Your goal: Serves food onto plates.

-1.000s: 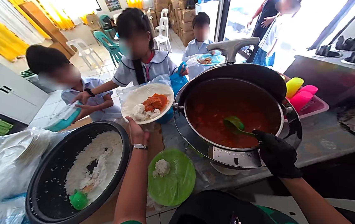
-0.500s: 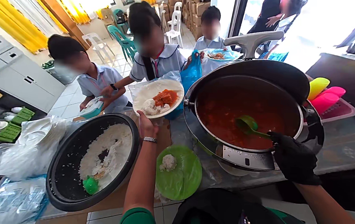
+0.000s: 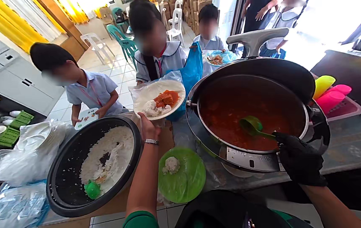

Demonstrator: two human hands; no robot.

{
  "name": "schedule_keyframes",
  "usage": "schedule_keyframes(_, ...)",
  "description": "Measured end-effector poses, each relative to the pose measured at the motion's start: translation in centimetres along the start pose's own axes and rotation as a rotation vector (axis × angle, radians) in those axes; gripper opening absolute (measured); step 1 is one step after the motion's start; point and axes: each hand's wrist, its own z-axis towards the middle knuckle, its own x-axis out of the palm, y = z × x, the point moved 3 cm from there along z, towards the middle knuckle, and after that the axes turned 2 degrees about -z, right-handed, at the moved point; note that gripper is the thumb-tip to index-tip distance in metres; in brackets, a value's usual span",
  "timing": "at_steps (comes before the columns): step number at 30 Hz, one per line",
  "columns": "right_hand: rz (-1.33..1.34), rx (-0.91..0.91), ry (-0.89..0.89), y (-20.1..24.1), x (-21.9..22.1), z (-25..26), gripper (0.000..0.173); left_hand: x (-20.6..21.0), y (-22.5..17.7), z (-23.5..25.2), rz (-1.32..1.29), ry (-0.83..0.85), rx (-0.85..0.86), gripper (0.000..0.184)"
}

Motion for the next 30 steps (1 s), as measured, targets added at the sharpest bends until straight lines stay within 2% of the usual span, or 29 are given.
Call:
schedule_keyframes(4, 0.009, 0.032, 0.016, 0.2, -0.2, 0.0, 0.033, 0.0, -0.3, -0.1, -0.046, 0.025, 0.003, 0.075)
schedule_keyframes(15, 0.010, 0.020, 0.007, 0.3, -0.2, 0.1, 0.034, 0.5, -1.3, -0.3, 0.074, 0.090, 0.007, 0.078)
schedule_keyframes(19, 0.034, 0.015, 0.014, 0.2, -0.2, 0.2, 0.034, 1.9, -2.0, 2.1, -0.022, 0.015, 0.003, 0.076)
schedule_keyframes(22, 0.045, -0.006, 0.083, 0.2, -0.6, 1.5, 0.032, 1.5, -2.3, 3.3, -0.044, 0.067, 0.029, 0.077)
schedule_keyframes(25, 0.059, -0.023, 0.159, 0.7, -0.7, 5.4, 0.031, 0.6, -2.4, 3.2, -0.037, 0.038, 0.013, 0.079)
schedule_keyframes(28, 0.032, 0.058, 0.383, 2.3, 0.7, 11.3, 0.027, -1.2, -1.7, -0.3, 0.200, 0.088, -0.068, 0.086)
schedule_keyframes(30, 0.000, 0.131, 0.581, 2.8, 3.4, 15.0, 0.031, -3.2, -0.6, -1.8, 0.348, 0.035, -0.070, 0.077)
